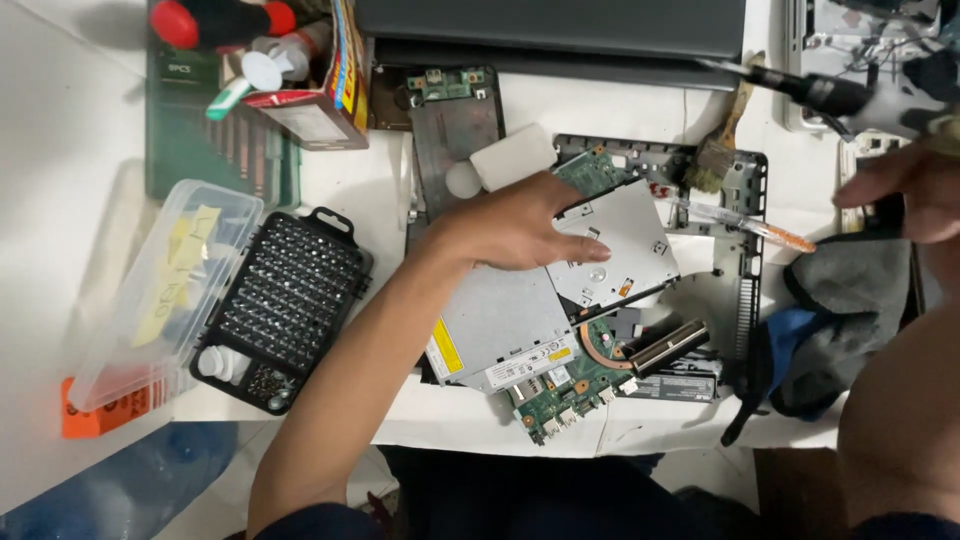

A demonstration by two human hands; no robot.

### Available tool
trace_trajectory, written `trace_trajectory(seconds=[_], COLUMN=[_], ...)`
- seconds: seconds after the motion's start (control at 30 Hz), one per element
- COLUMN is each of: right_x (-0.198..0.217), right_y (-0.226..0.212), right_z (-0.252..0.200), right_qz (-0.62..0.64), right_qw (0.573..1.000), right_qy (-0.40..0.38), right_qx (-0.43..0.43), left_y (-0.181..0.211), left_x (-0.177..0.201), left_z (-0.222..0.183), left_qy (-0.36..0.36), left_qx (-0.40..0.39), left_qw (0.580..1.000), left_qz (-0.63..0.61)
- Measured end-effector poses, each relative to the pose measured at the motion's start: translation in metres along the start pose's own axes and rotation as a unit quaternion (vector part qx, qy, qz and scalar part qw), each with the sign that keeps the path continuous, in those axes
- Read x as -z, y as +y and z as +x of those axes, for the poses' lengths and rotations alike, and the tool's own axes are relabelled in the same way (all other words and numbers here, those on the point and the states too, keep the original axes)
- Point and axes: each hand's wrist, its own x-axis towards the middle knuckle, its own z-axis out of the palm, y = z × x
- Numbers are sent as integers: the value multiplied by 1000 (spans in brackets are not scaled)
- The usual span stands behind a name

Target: The person is using a precision screwdriver to remove screws and then manually detaching an optical drive from a laptop's internal assembly.

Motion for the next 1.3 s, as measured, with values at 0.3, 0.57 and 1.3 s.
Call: trace_trajectory(seconds=[0.3,0.57,1.3], right_x=[61,-141,-153], right_y=[154,-167,-147], right_z=[56,236,235], right_qz=[55,-105,-183], right_qw=[725,994,981], right_qy=[-397,11,11], right_qx=[-561,-10,-62], left_y=[5,-20,-25], left_x=[4,-5,-7], left_z=[-1,12,15], left_qy=[-11,5,39], left_qx=[-25,-99,-188], left_qw=[999,994,981], left_qz=[-21,-36,-12])
